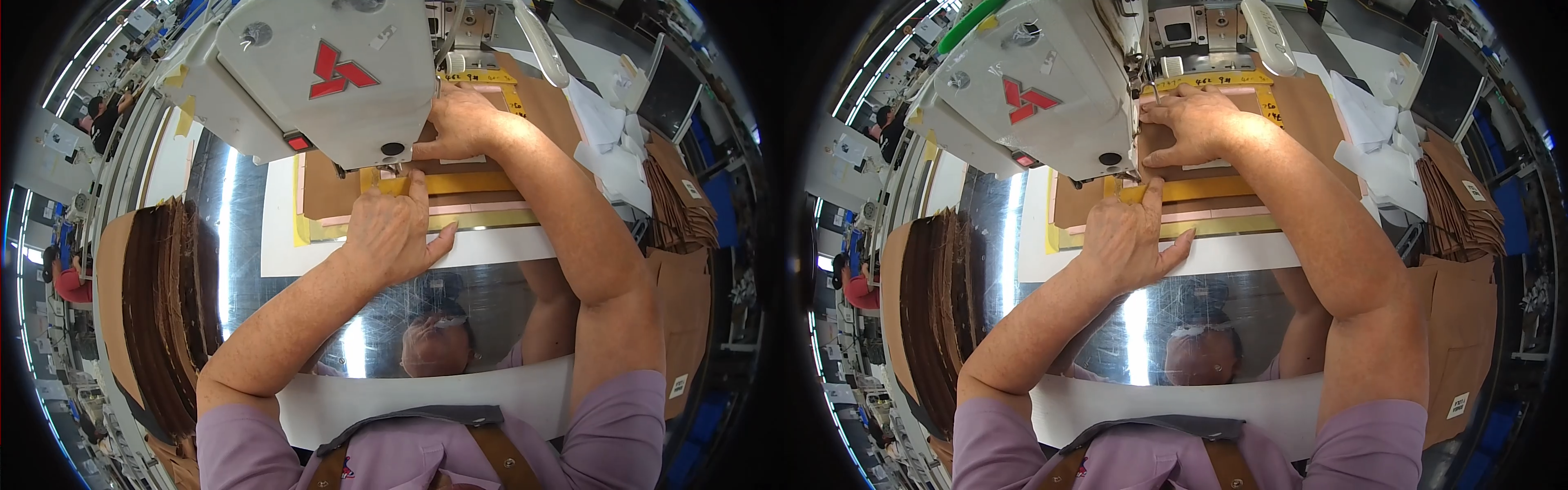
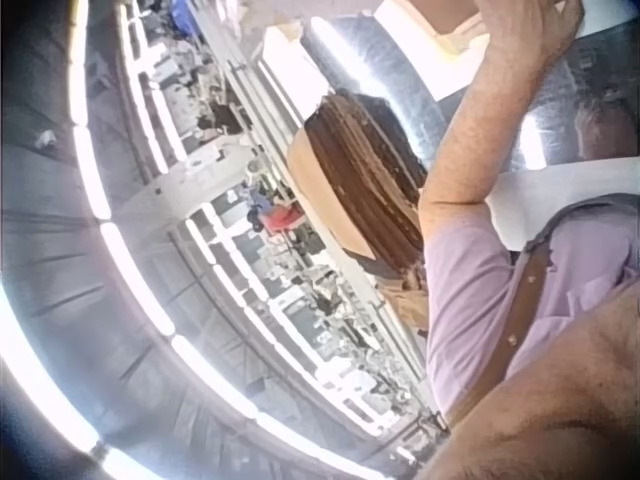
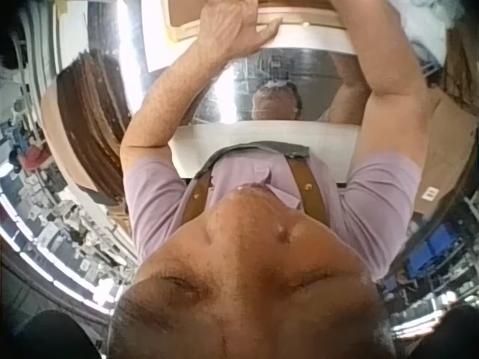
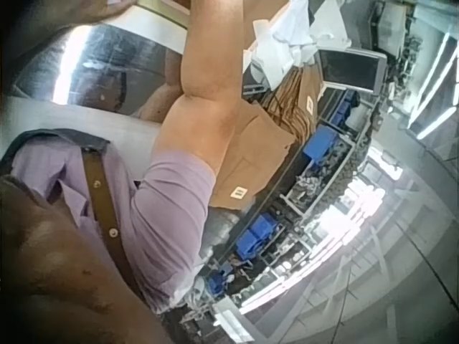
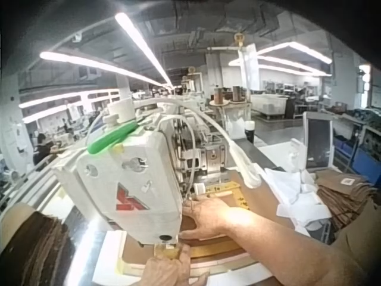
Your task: Sewing a small leather pocket onto a larger leather panel using an industrial sewing machine.
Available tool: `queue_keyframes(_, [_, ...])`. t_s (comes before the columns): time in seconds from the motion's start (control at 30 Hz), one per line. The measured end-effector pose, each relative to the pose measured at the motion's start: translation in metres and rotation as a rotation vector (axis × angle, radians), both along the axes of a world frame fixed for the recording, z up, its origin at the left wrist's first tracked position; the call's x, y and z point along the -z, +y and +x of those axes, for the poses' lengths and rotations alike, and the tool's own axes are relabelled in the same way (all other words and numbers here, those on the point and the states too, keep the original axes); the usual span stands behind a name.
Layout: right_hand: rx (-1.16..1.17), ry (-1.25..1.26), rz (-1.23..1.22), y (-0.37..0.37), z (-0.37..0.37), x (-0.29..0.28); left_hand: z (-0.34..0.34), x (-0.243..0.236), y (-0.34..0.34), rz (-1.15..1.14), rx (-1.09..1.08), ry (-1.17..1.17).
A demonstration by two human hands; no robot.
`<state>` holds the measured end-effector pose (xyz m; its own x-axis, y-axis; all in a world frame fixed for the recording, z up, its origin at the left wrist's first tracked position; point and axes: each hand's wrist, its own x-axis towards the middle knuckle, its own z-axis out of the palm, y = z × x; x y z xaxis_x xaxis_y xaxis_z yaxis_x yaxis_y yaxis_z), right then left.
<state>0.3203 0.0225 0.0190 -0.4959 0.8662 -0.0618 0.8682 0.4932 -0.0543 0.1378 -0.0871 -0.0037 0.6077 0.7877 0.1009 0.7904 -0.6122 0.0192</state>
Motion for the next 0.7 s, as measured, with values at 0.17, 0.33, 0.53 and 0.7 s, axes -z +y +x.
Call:
queue_keyframes(0.17, [-0.001,0.048,0.074,-0.002,-0.003,0.006,-0.004,0.004,0.002,0.044,-0.022,-0.032])
queue_keyframes(0.33, [-0.057,0.079,0.139,-0.011,0.000,0.011,-0.008,-0.001,-0.008,0.008,0.015,-0.039])
queue_keyframes(0.53, [-0.078,0.179,0.157,-0.025,0.003,0.018,-0.020,-0.007,-0.023,0.310,0.103,-0.134])
queue_keyframes(0.7, [-0.086,0.152,0.150,-0.041,0.003,0.016,-0.028,0.002,-0.047,0.224,0.081,-0.110])
